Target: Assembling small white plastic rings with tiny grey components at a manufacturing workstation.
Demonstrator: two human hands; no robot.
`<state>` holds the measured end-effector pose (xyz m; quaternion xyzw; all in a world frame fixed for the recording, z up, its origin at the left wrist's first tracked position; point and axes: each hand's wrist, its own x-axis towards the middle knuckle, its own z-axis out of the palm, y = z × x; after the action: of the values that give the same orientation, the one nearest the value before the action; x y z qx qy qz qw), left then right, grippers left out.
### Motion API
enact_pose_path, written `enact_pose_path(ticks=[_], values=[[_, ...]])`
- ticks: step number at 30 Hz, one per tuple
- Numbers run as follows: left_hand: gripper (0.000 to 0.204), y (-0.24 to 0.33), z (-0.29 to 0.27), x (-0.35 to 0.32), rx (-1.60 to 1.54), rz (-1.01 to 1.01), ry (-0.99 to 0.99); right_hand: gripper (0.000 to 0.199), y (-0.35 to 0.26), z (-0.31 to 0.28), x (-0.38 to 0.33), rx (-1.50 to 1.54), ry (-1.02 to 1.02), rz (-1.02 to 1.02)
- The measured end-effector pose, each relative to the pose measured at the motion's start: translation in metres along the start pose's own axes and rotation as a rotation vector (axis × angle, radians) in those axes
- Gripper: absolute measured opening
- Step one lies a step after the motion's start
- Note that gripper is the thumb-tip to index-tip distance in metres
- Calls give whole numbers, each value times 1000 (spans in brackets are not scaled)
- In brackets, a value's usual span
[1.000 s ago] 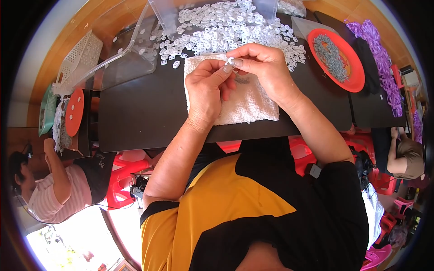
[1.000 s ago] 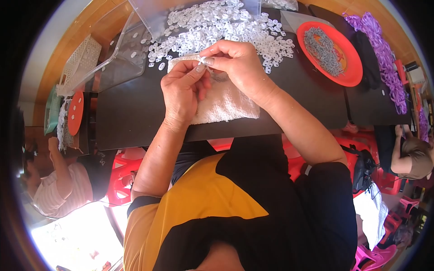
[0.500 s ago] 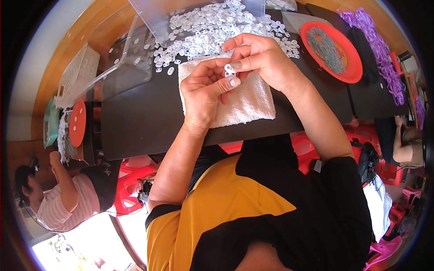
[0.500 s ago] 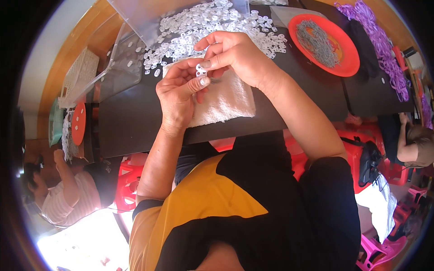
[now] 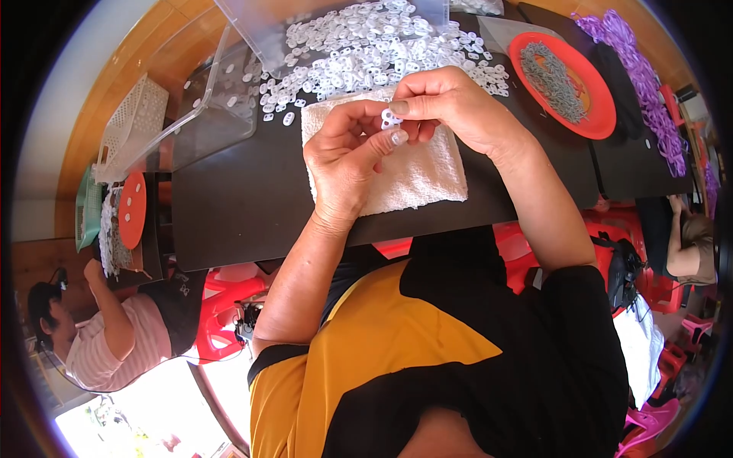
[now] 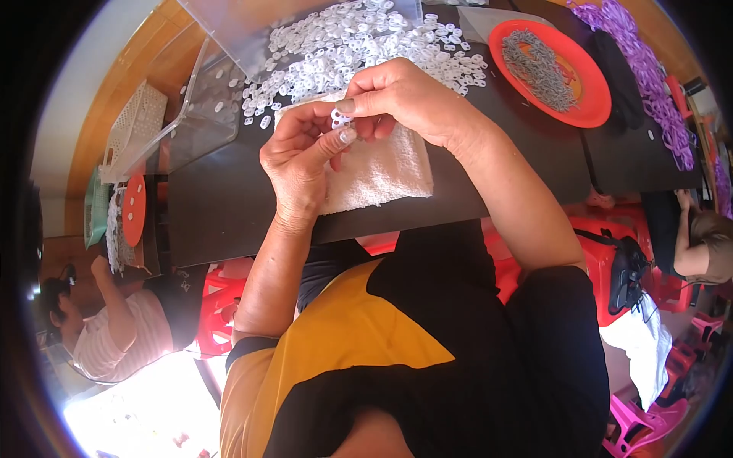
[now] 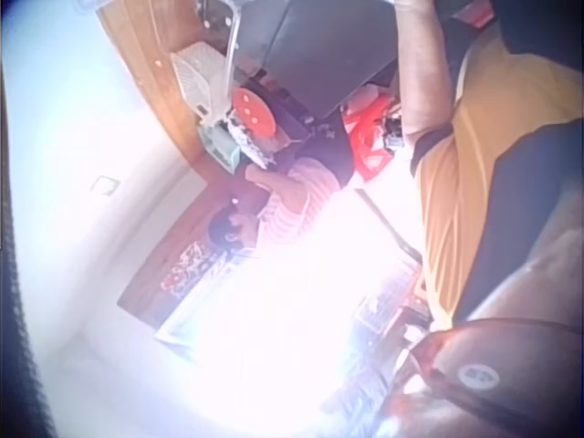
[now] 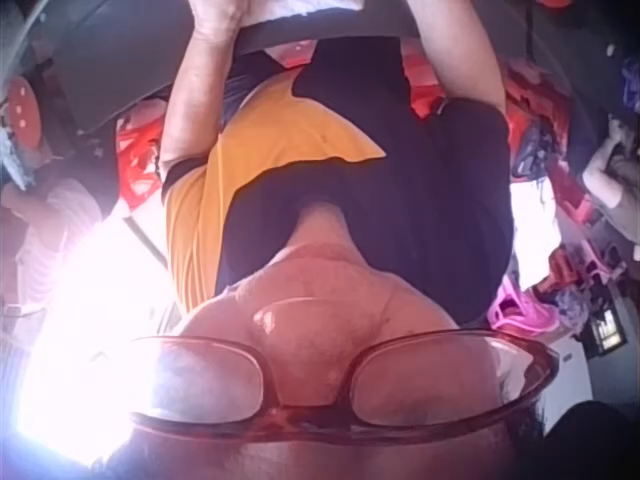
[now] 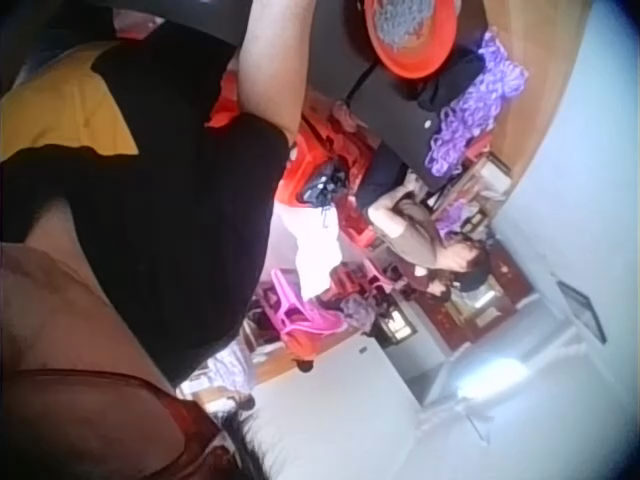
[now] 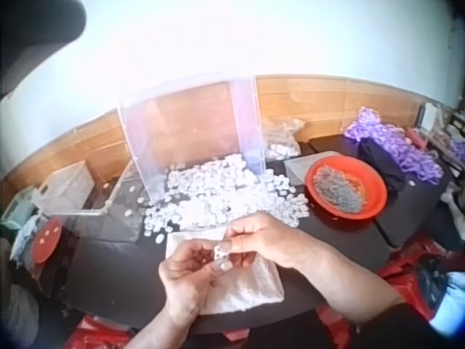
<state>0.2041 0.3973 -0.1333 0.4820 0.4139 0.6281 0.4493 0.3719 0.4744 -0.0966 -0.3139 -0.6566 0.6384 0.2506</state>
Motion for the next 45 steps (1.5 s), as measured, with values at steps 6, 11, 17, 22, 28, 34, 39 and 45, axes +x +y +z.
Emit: enact_pose_path(ticks=[6,11,17,22,28,34,39,45], values=[[32,0,-4,-1,3,4,-5,18,8,5,4,38,-11,-19],[33,2,2,1,-44,5,-9,19,7,5,3,56,4,-49],[34,4,-1,-3,-8,-10,-17,22,5,4,1,68,-53,-28],[32,5,-2,-4,0,4,-32,23,2,4,-1,55,-85,-19],[27,8,-1,-8,27,56,-38,24,4,10,-2,144,-99,-42],[25,2,-5,-9,-28,116,-64,22,6,13,-2,248,-106,13],[24,1,-6,-9,0,142,-71,21,7,14,-2,332,-141,49],[23,6,-2,-10,-29,157,-83,21,9,14,-2,358,-150,46]])
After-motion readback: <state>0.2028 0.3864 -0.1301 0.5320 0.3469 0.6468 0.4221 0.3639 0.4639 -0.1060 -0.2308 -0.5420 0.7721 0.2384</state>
